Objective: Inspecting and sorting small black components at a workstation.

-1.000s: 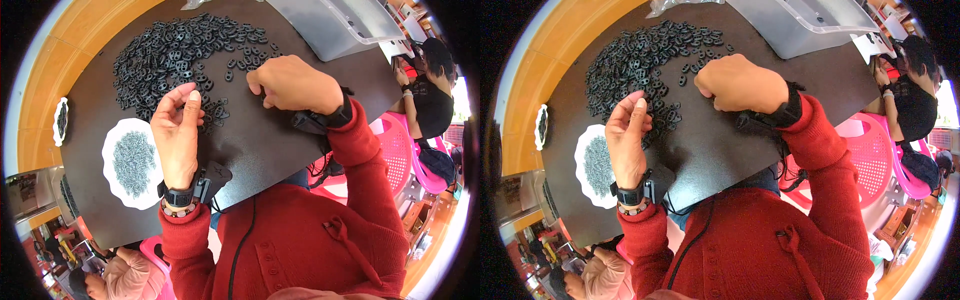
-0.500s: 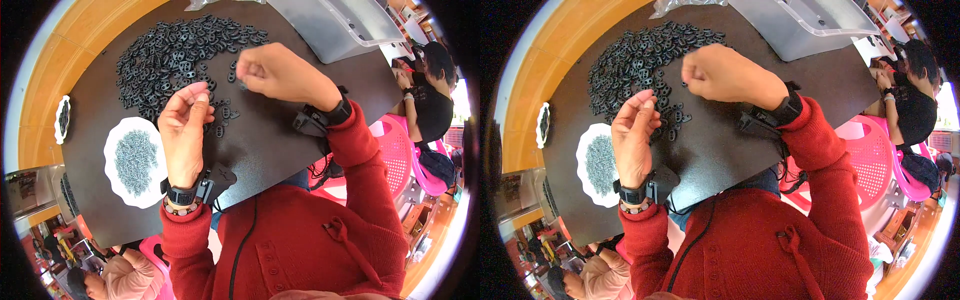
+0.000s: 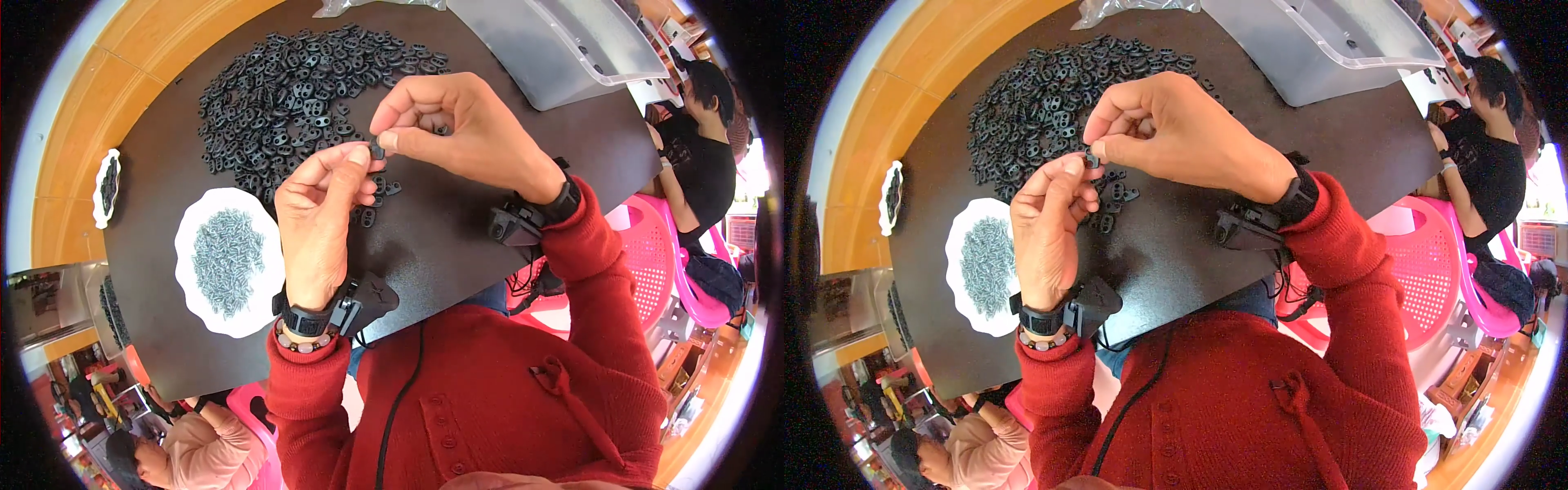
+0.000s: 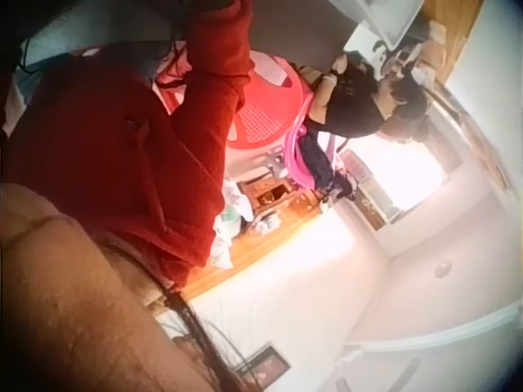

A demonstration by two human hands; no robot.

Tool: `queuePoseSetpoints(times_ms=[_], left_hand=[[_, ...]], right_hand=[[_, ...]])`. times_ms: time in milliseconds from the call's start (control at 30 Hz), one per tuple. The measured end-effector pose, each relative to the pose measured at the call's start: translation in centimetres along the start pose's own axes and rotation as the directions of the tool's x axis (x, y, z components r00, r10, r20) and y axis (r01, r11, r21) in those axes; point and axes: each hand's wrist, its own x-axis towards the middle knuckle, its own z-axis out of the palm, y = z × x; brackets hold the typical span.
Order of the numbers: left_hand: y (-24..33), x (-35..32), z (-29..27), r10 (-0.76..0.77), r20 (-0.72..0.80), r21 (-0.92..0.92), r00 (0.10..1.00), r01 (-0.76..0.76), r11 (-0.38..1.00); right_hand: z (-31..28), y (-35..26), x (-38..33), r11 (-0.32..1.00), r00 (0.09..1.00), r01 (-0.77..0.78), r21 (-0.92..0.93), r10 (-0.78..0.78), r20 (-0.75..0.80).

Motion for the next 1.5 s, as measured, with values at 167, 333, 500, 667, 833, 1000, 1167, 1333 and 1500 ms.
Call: queuePoseSetpoints(times_ms=[167, 333, 500, 667, 833, 1000, 1167, 1333, 1500], left_hand=[[-0.1, 0.2, -0.2, -0.013, -0.005, -0.052, 1.0, 0.013, 0.999], [0.0, 0.2, -0.2, -0.015, -0.005, -0.062, 1.0, 0.015, 0.998], [0.1, 0.0, -0.3, -0.026, -0.02, -0.072, 0.999, 0.024, 0.997], [0.1, -0.1, -0.6, -0.071, 0.007, -0.132, 0.997, 0.071, 0.989], [0.3, 0.1, -1.3, -0.158, 0.067, -0.261, 0.985, 0.17, 0.95], [0.7, -0.1, -0.7, -0.141, 0.065, -0.216, 0.988, 0.152, 0.964], [0.9, -0.2, -0.3, -0.111, 0.081, -0.182, 0.991, 0.124, 0.975], [1.4, -0.6, 0.5, -0.036, 0.067, -0.19, 0.997, 0.048, 0.981], [1.0, -0.7, 0.6, 0.058, 0.053, -0.079, 0.997, -0.054, 0.995]], right_hand=[[0.2, -0.3, 0.0, 1.0, 1.0, 0.022, -0.008, -0.022, 0.01], [0.2, -0.1, 0.2, 0.999, 0.999, 0.039, -0.007, -0.039, -0.001], [0.1, -0.3, 0.1, 0.986, 0.994, 0.107, -0.131, -0.11, -0.02], [0.1, 0.7, 0.4, 0.855, 0.912, 0.384, -0.349, -0.411, -0.002], [0.1, 0.7, 0.9, 0.63, 0.755, 0.594, -0.5, -0.651, 0.077], [0.0, 0.4, 0.7, 0.59, 0.751, 0.579, -0.562, -0.655, 0.087], [0.9, -0.8, -0.5, 0.823, 0.911, 0.314, -0.474, -0.402, -0.095], [0.9, -1.4, -0.7, 0.963, 0.97, 0.112, -0.245, -0.159, -0.181], [1.2, -1.9, -1.0, 0.97, 0.98, 0.075, -0.231, -0.114, -0.162]])
